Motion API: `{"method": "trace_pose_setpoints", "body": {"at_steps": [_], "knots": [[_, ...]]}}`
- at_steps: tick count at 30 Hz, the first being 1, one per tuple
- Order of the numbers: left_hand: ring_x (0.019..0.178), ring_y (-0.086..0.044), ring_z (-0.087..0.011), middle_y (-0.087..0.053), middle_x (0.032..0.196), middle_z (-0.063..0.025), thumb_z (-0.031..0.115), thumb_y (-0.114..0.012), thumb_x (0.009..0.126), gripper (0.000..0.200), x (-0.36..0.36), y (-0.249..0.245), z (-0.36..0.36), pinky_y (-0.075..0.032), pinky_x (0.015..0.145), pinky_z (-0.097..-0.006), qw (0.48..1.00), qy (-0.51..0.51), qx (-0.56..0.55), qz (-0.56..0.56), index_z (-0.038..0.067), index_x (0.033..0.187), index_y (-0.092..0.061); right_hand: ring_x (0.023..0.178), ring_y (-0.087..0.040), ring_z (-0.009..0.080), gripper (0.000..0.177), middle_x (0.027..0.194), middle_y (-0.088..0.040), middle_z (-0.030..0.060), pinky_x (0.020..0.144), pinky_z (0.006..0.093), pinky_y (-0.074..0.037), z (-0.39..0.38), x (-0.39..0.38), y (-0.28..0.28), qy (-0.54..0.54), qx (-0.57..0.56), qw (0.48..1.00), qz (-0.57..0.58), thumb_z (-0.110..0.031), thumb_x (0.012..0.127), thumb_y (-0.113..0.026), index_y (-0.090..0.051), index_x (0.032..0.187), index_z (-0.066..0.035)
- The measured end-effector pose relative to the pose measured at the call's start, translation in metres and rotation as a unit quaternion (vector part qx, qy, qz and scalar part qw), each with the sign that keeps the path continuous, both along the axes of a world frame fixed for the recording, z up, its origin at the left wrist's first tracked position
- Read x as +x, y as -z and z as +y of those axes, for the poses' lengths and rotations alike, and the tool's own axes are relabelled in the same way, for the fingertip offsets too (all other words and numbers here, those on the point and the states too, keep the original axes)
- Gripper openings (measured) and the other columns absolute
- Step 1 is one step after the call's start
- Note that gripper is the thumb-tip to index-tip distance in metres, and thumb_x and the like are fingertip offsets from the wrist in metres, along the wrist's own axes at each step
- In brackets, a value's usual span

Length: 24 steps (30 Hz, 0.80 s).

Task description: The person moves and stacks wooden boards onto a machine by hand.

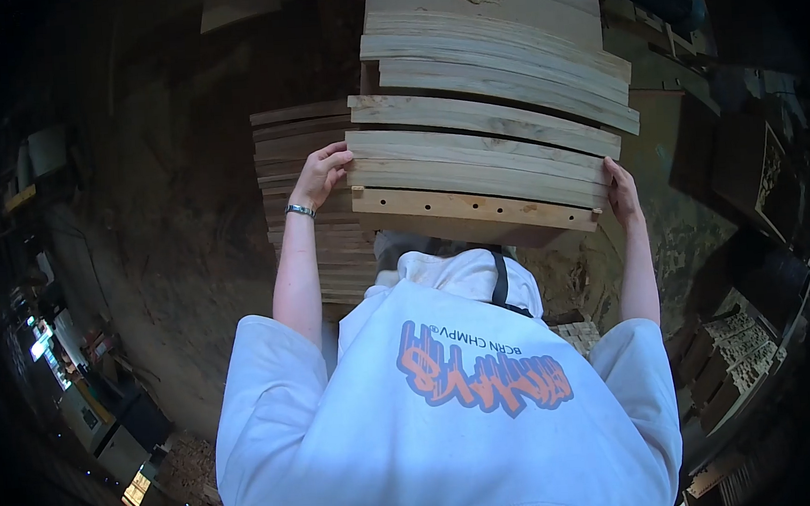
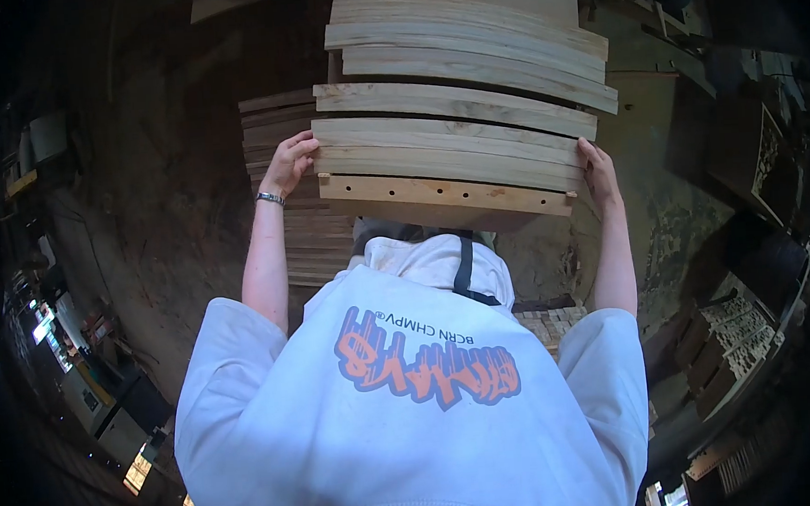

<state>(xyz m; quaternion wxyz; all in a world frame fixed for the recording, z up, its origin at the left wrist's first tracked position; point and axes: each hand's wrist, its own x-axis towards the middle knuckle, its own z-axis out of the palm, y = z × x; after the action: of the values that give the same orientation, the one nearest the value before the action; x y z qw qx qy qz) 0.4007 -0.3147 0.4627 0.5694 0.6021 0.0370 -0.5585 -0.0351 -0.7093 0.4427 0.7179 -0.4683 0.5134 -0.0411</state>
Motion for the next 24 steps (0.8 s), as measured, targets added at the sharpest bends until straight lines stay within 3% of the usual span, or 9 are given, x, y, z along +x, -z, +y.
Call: {"method": "trace_pose_setpoints", "body": {"at_steps": [4,6,7,8,10,16,24], "knots": [[0.096,-0.059,-0.013,-0.065,0.107,-0.0074,0.017,-0.066,0.087,0.035,0.011,0.002,-0.019,-0.046,0.088,-0.0269,0.999,-0.047,-0.014,0.005,-0.003,0.116,-0.061,0.1,-0.057,0.012,0.045,0.109,-0.062,0.0038,0.088,0.0277,-0.046,-0.008,0.011,-0.002,0.007,-0.005,0.999,0.049,-0.041,0.094,-0.056,-0.058,0.117,-0.002],[0.093,-0.06,-0.0126,-0.066,0.105,-0.0071,0.018,-0.066,0.088,0.032,0.014,0.001,-0.032,-0.046,0.087,-0.0266,0.996,-0.085,-0.022,-0.018,-0.002,0.113,-0.063,0.096,-0.058,0.0116,0.046,0.106,-0.062,0.0029,0.084,0.027,-0.046,-0.01,0.029,-0.014,0.085,-0.074,0.993,0.042,-0.041,0.092,-0.059,-0.058,0.116,-0.002],[0.091,-0.06,-0.012,-0.067,0.102,-0.0065,0.02,-0.066,0.089,0.03,0.015,0.001,-0.038,-0.046,0.085,-0.0257,0.996,-0.045,0.018,-0.077,-0.002,0.11,-0.065,0.087,-0.057,0.0099,0.047,0.102,-0.062,0.0021,0.076,0.0246,-0.046,-0.018,0.029,-0.014,0.052,-0.078,0.993,0.068,-0.041,0.09,-0.063,-0.058,0.115,-0.002],[0.089,-0.061,-0.0114,-0.068,0.099,-0.006,0.021,-0.066,0.09,0.027,0.016,0.0,-0.042,-0.046,0.083,-0.0248,0.989,-0.004,0.056,-0.136,-0.001,0.106,-0.068,0.087,-0.057,0.0099,0.047,0.102,-0.062,0.0021,0.076,0.0246,-0.046,-0.02,0.031,-0.011,0.054,-0.079,0.993,0.067,-0.041,0.09,-0.063,-0.058,0.115,-0.002],[0.087,-0.061,-0.0108,-0.068,0.096,-0.0053,0.021,-0.066,0.089,0.026,0.016,0.001,-0.039,-0.045,0.081,-0.0243,0.99,-0.012,0.049,-0.131,0.0,0.104,-0.069,0.073,-0.052,0.0058,0.041,0.091,-0.06,-0.0014,0.063,0.0202,-0.041,-0.023,0.034,-0.007,0.04,-0.098,0.992,0.067,-0.039,0.087,-0.068,-0.06,0.107,-0.004],[0.087,-0.06,-0.0102,-0.067,0.094,-0.0039,0.017,-0.071,0.084,0.025,0.015,0.007,-0.028,-0.045,0.078,-0.0252,0.996,-0.047,0.025,-0.076,0.0,0.102,-0.069,0.064,-0.043,0.0036,0.032,0.077,-0.053,-0.0064,0.056,0.0199,-0.033,-0.013,0.038,-0.026,0.023,-0.086,0.993,0.074,-0.039,0.085,-0.071,-0.06,0.093,-0.009],[0.091,-0.059,-0.0126,-0.064,0.099,-0.0043,0.012,-0.07,0.082,0.028,0.014,0.01,-0.03,-0.048,0.079,-0.0279,0.997,-0.063,-0.002,-0.044,0.003,0.107,-0.06,0.085,-0.055,0.0061,0.036,0.096,-0.061,-0.0013,0.074,0.0222,-0.044,-0.022,0.029,-0.008,-0.007,-0.054,0.998,0.023,-0.036,0.087,-0.068,-0.061,0.104,-0.005]]}}
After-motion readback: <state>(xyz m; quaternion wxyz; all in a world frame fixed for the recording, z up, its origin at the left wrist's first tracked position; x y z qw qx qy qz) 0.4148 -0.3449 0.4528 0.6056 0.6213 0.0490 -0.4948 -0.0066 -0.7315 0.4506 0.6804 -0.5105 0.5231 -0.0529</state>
